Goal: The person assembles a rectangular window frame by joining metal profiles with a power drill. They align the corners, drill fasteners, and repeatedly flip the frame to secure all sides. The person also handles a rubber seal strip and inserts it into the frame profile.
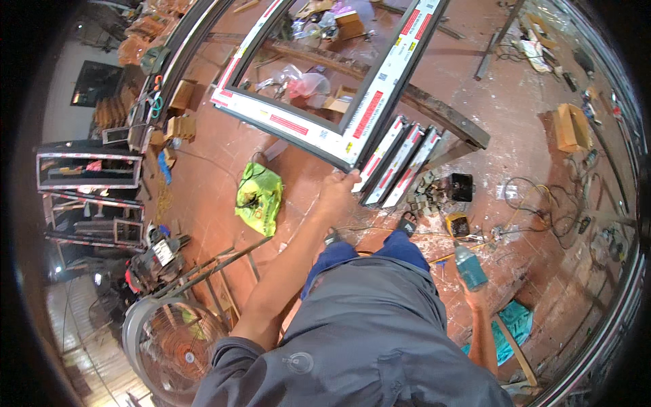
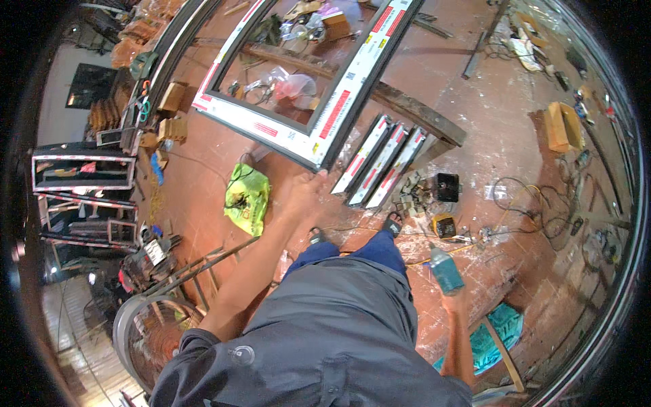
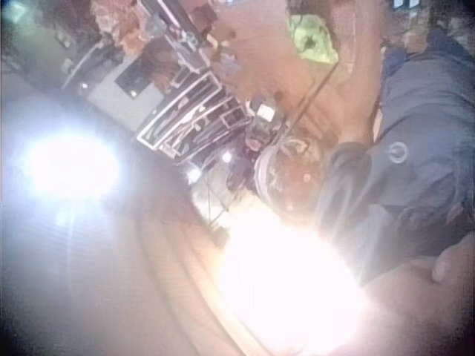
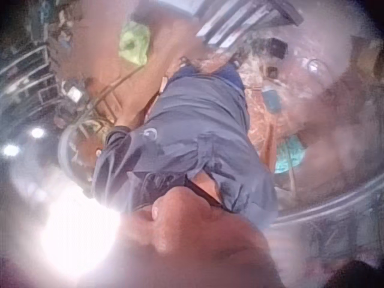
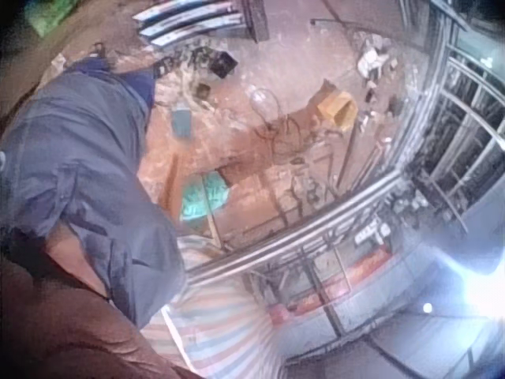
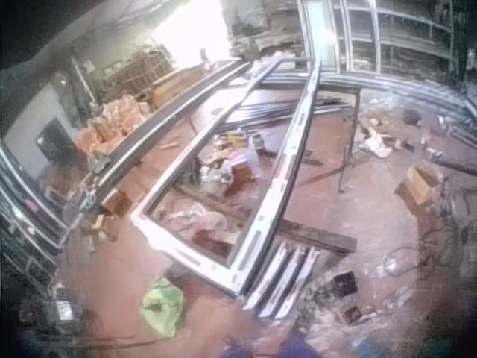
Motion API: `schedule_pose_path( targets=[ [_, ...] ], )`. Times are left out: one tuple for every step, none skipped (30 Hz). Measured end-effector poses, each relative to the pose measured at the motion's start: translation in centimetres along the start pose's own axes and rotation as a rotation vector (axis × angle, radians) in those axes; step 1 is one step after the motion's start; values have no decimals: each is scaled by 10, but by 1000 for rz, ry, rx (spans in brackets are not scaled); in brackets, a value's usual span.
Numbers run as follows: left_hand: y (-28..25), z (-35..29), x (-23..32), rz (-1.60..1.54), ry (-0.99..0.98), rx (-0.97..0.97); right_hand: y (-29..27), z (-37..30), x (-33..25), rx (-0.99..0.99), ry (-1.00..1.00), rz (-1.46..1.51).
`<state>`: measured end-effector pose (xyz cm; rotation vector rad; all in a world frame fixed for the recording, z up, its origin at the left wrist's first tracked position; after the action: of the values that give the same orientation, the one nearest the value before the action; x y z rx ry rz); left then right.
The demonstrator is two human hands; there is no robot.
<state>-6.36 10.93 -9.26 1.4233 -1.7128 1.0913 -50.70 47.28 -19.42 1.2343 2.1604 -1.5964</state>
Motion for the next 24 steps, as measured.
schedule_pose_path(
  targets=[
    [23, -5, 8, -248, -141, 15, 8, -7, -15, 10, -36, -29],
    [28, -10, 18, -72, -138, -52, 14, -12, -36, 19, -75, -57],
    [26, -17, 25, 99, -130, -104, 14, -12, -70, 22, -137, -51],
    [22, -20, 28, 272, -117, -161, 11, -11, -118, 12, -203, 14],
    [14, -24, 20, 77, -159, -209, 9, -11, -165, -6, -271, 113],
    [0, -30, 3, -118, -206, -251, 8, -13, -209, -51, -315, 251],
    [-12, -36, -12, -307, -256, -309, 15, -17, -229, -129, -261, 442],
    [-28, -44, -25, -396, -281, -314, 24, -21, -257, -205, -201, 639],
    [-46, -51, -38, -485, -310, -316, 28, -27, -283, -258, -199, 655],
    [-67, -59, -49, -572, -333, -302, 34, -31, -308, -321, -208, 674],
    [-81, -68, -53, -644, -375, -296, 33, -39, -333, -349, -259, 507],
    [-98, -80, -50, -725, -422, -284, 37, -46, -355, -385, -303, 329],
    [-115, -92, -45, -797, -466, -268, 47, -53, -368, -365, -410, 400],
    [-134, -104, -37, -838, -437, -268, 57, -60, -386, -349, -519, 472],
    [-152, -111, -40, -912, -387, -322, 64, -63, -405, -445, -520, 541],
    [-172, -117, -46, -986, -339, -375, 69, -67, -429, -540, -512, 604],
    [-186, -122, -51, -965, -280, -346, 85, -67, -446, -634, -455, 773],
    [-201, -127, -56, -945, -221, -317, 102, -69, -463, -725, -393, 942],
    [-214, -131, -61, -922, -169, -293, 119, -75, -478, -806, -323, 1115],
    [-222, -151, -30, -932, -120, -284, 139, -82, -496, -677, -258, 1073],
    [-232, -163, -12, -944, -58, -266, 160, -88, -521, -560, -203, 1025],
    [-246, -164, -24, -881, 31, -247, 177, -91, -544, -448, -153, 977],
    [-256, -167, -23, -745, 132, -232, 196, -94, -559, -495, -126, 1072],
    [-264, -170, -20, -609, 232, -218, 215, -96, -567, -541, -98, 1167]
  ],
)
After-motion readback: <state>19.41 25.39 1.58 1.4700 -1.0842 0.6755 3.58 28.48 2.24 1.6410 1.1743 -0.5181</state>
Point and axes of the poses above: each hand's wrist, its own z-axis towards the middle knuckle, its own y-axis out of the palm, x = y × z, the point moved 1 cm from there along z, towards the middle knuckle, and after that the axes turned 7 degrees about -z, right-handed, at the moved point
